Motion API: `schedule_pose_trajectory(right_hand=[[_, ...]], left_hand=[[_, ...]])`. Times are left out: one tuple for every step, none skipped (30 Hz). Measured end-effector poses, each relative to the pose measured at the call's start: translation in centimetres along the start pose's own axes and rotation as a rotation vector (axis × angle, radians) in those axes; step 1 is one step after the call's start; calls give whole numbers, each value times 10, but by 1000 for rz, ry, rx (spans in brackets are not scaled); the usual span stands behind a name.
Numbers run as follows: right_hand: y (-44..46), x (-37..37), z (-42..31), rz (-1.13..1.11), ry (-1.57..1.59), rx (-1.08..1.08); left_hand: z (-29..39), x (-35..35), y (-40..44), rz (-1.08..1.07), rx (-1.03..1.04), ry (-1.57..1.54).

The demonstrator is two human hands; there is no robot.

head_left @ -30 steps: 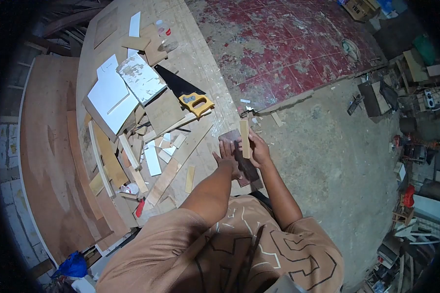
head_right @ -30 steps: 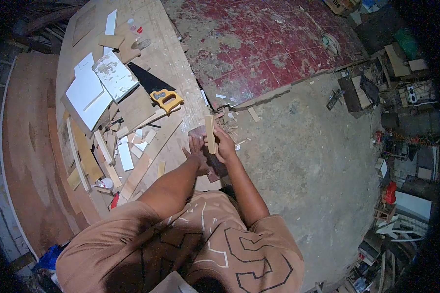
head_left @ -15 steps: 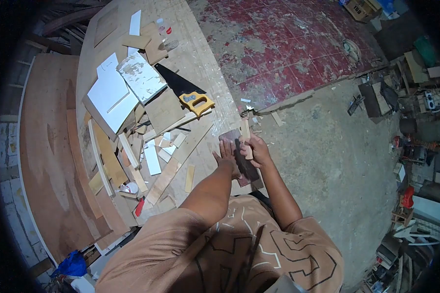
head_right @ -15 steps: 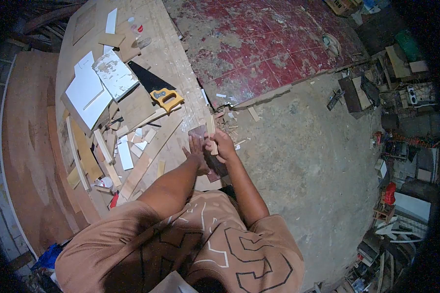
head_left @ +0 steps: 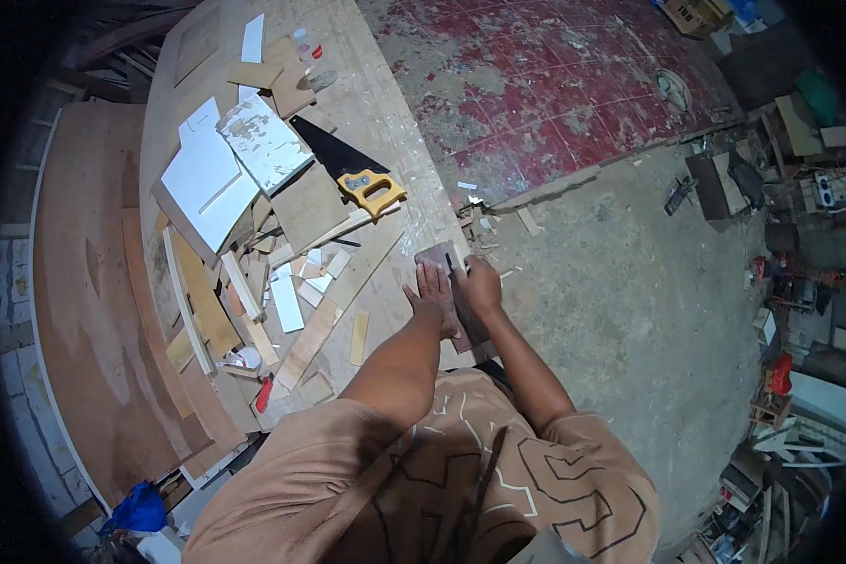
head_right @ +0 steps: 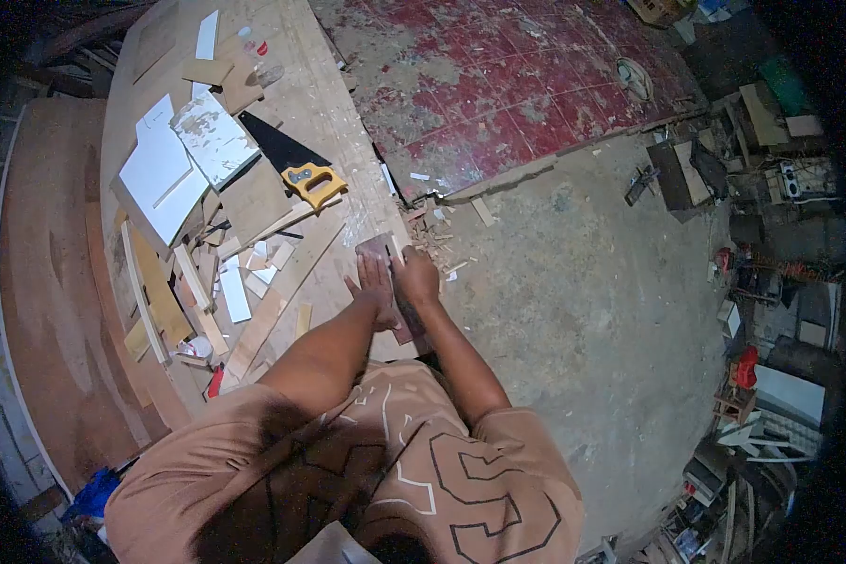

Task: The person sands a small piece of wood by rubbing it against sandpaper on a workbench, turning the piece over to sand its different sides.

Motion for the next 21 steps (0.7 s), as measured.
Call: schedule_pose_trajectory(right_hand=[[-1,1,-3,-1,-1,-2],[-2,3,-7,-14,-96,-12],[-4,9,-7,-26,-189,-21],[-7,12,-7,-18,-203,-27],[-9,15,-6,-20,-201,-27],[-11,19,-5,-28,-208,-28],[-14,20,-4,-36,-216,-27],[-19,18,-1,-37,-218,-26],[-26,14,2,-35,-230,-21],[-33,11,7,-33,-242,-17],[-44,7,13,-34,-244,-17],[-56,4,23,-94,-268,3],[-66,1,30,-158,-292,24],[-74,-2,36,-164,-295,25],[-79,-5,40,-178,-300,33],[-81,-6,42,-190,-302,42],[-77,-3,40,-191,-302,43],[-70,3,37,-171,-302,22],[-60,7,31,-151,-302,1],[-50,12,26,-153,-301,2],[-38,15,19,-125,-264,4]], left_hand=[[-1,-2,0,8,-8,3],[0,-3,0,7,-14,-2],[-1,-1,0,6,-19,-2],[-1,0,1,13,-16,7],[-1,1,1,21,-12,16],[0,-4,-3,19,-15,15],[5,-13,-11,-9,8,12],[8,-19,-15,-34,31,7],[7,-15,-11,-34,33,5],[5,-9,-6,-8,3,3],[2,-4,-1,17,-27,1],[1,-5,0,15,-26,-2],[1,-6,-1,7,-15,-9],[0,-6,-2,0,-5,-18],[-1,-4,-2,-3,-7,-23],[-1,-3,-1,1,-3,-13],[-1,-3,0,6,2,-1],[-1,-4,0,5,3,1],[-1,-5,1,4,-5,1],[0,-4,1,1,-13,-2],[0,-2,-1,-5,-13,-3]])
Point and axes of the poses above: each hand's wrist, its own y-axis towards the middle knuckle, its own x-axis out of the palm, z = x × y, the point moved 2 cm from there along y, towards the middle knuckle, and after that the axes turned 14 degrees about x, right-handed, at the moved point
